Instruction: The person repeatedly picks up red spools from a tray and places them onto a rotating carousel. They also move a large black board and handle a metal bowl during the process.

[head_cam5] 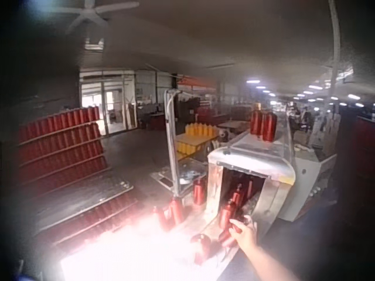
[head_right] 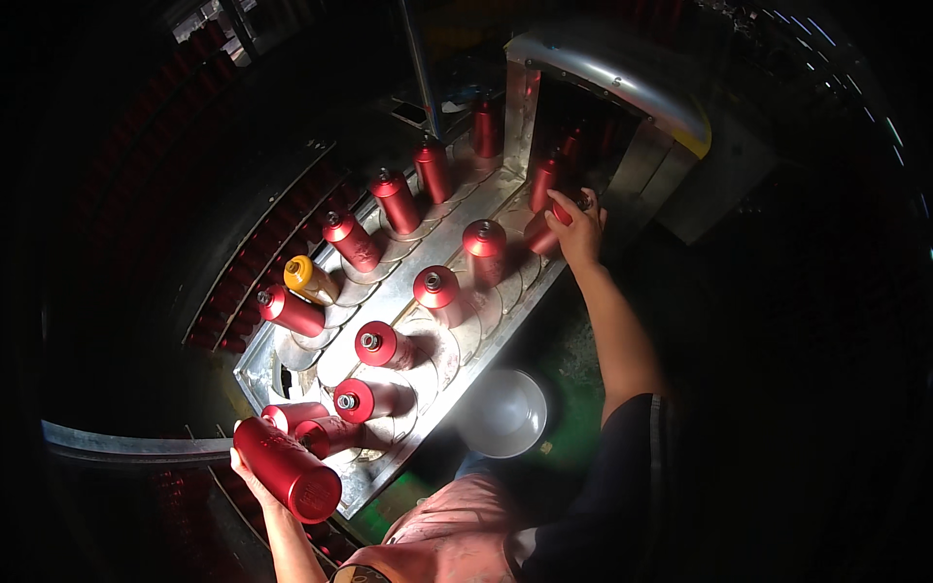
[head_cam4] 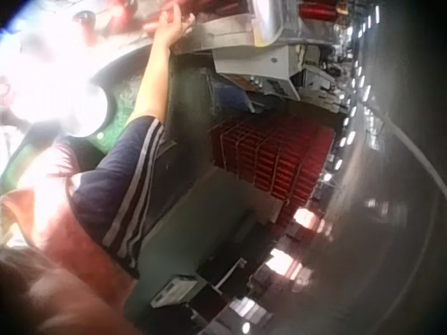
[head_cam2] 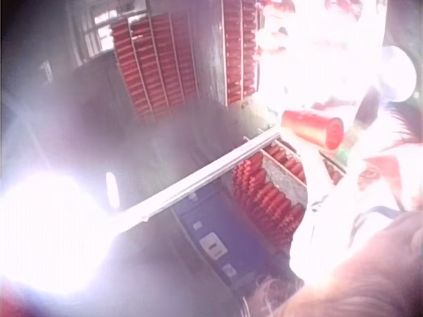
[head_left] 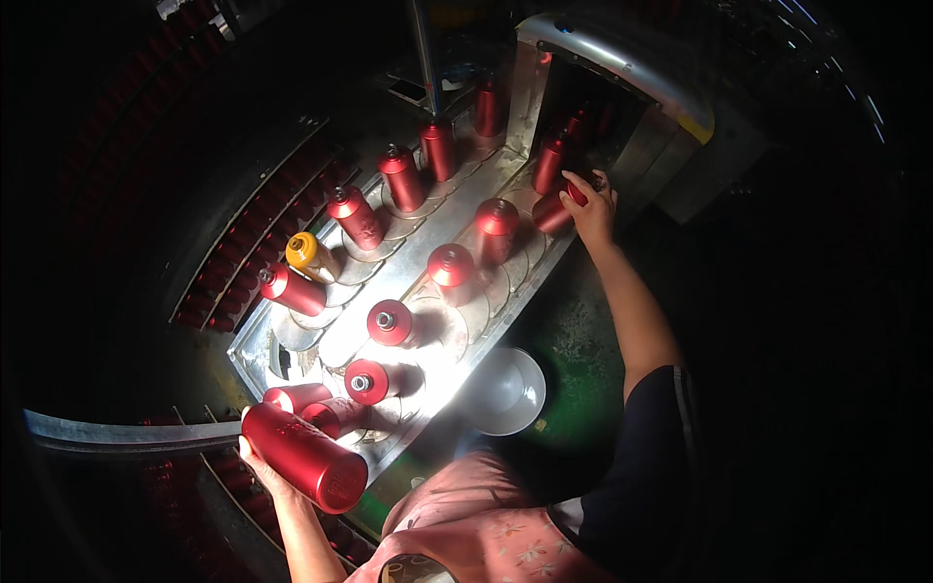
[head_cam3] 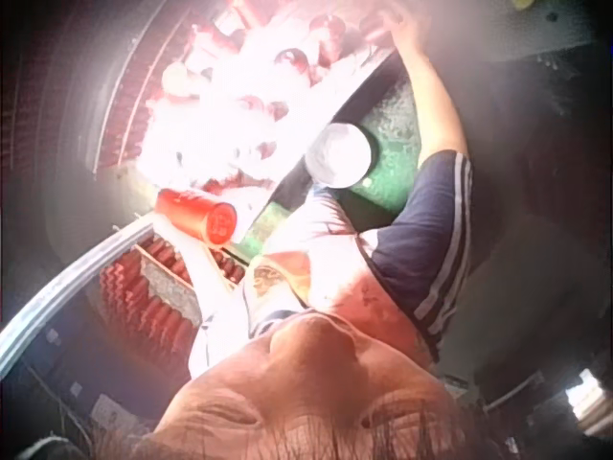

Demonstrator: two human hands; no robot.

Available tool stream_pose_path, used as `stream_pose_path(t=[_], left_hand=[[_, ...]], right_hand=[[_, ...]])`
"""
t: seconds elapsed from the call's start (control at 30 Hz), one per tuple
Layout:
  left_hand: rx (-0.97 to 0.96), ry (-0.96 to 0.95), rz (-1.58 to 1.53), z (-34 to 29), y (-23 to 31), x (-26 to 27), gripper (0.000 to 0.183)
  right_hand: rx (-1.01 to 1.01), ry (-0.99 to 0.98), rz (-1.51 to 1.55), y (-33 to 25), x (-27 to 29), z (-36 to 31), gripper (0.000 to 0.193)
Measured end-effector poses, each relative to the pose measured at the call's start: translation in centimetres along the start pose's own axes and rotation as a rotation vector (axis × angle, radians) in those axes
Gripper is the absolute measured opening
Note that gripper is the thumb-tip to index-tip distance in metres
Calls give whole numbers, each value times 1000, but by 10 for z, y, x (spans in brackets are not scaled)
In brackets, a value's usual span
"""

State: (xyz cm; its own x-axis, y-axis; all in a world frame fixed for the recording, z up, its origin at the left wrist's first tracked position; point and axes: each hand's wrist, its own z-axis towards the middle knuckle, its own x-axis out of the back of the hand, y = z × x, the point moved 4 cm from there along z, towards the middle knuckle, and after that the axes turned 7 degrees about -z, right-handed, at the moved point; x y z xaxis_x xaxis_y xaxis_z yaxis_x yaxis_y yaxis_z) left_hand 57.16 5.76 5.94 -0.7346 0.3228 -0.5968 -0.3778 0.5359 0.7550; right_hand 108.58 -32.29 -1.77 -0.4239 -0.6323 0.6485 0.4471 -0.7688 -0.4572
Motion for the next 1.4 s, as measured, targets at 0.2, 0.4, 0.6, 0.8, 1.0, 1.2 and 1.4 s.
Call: stream_pose_path(t=[0.2,0.4,0.6,0.8,1.0,1.2,1.4], left_hand=[[-259,-40,113,-7,40,29,63],[-581,206,266,-19,73,53,75],[-726,239,426,-15,91,36,69],[-706,80,409,33,90,8,58],[-673,-285,539,132,18,-154,47],[-892,-467,945,234,-105,-276,45],[-971,-421,1286,324,-195,-289,54]], right_hand=[[-106,-204,-188,69,-100,27,48],[-31,-313,-303,139,-94,64,53],[-8,-154,159,76,-28,13,38],[-151,-187,550,36,13,-83,29],[-356,-168,528,52,49,-144,27],[-456,-177,350,76,90,-219,25],[-494,-108,129,138,139,-311,24]])
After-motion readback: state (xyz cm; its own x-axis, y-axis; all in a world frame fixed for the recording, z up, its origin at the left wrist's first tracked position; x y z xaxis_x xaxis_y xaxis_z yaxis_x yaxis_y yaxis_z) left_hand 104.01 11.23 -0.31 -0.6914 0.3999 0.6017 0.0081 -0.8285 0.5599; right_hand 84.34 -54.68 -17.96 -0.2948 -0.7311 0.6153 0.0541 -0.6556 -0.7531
